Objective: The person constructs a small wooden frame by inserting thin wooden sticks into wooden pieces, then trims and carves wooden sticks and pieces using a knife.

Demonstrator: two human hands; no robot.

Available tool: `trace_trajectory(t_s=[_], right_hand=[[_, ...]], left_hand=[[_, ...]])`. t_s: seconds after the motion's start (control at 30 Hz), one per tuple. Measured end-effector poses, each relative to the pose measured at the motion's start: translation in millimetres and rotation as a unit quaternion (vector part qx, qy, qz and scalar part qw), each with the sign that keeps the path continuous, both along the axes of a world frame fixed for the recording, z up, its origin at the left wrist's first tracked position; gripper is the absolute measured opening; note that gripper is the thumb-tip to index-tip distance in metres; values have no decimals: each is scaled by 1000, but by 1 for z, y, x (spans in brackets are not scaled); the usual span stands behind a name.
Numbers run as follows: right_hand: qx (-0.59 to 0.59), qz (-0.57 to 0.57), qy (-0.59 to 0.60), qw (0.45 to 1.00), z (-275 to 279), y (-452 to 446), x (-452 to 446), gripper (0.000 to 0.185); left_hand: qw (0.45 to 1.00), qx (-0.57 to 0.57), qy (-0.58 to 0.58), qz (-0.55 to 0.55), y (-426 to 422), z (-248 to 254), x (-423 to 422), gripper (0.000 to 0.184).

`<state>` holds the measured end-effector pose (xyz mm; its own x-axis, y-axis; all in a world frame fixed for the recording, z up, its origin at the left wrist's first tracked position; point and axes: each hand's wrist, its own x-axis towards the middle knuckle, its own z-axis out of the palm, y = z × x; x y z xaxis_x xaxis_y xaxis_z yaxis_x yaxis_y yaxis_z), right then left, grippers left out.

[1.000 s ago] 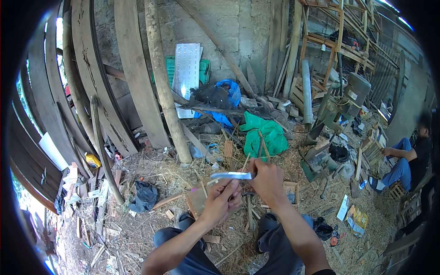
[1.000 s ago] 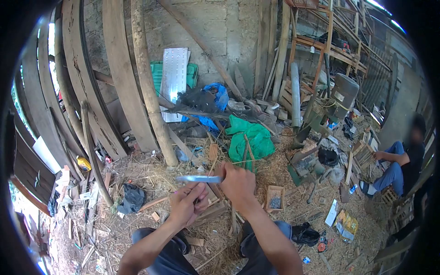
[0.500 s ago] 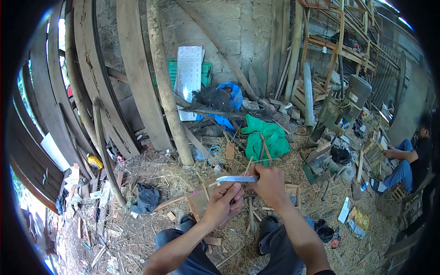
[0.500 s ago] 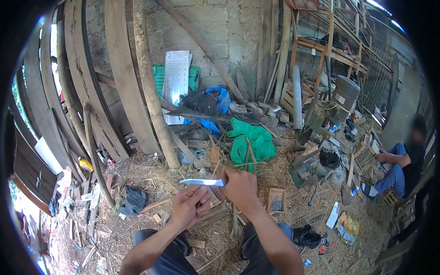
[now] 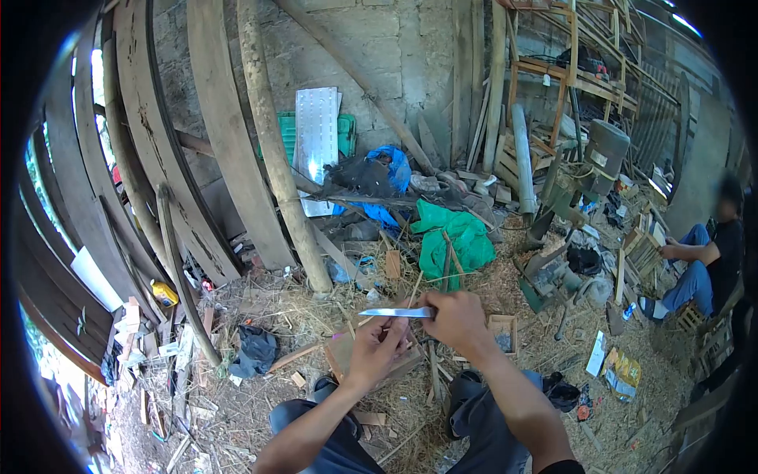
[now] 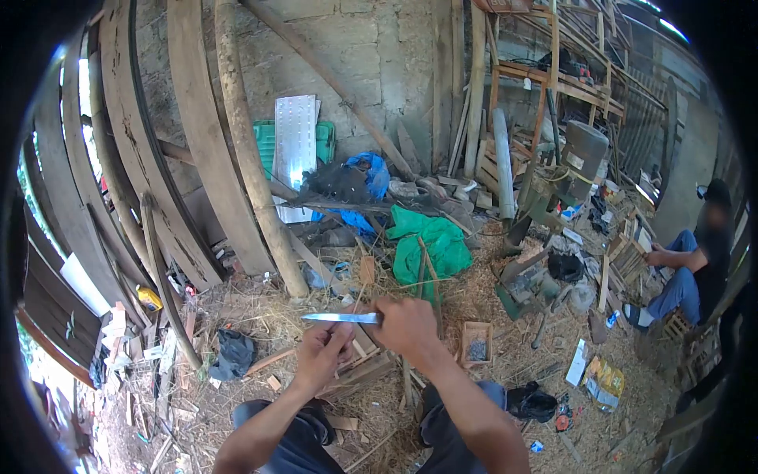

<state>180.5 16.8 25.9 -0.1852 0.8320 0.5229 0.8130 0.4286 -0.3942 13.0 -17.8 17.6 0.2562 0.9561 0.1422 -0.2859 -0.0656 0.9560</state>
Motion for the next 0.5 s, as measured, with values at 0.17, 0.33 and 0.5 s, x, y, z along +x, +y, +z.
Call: trace_trajectory(t_s=[0.17,0.33,0.5], right_hand=[[-44,-73,-17,996,-15,24,9,5],[-42,-130,-40,990,-13,33,22,7],[-73,-210,-52,973,-18,46,34,17]], left_hand=[[1000,-5,1,5,4,-5,-1,33],[999,-28,-17,-9,7,-1,-3,32],[999,-37,-32,-2,7,-1,-7,33]])
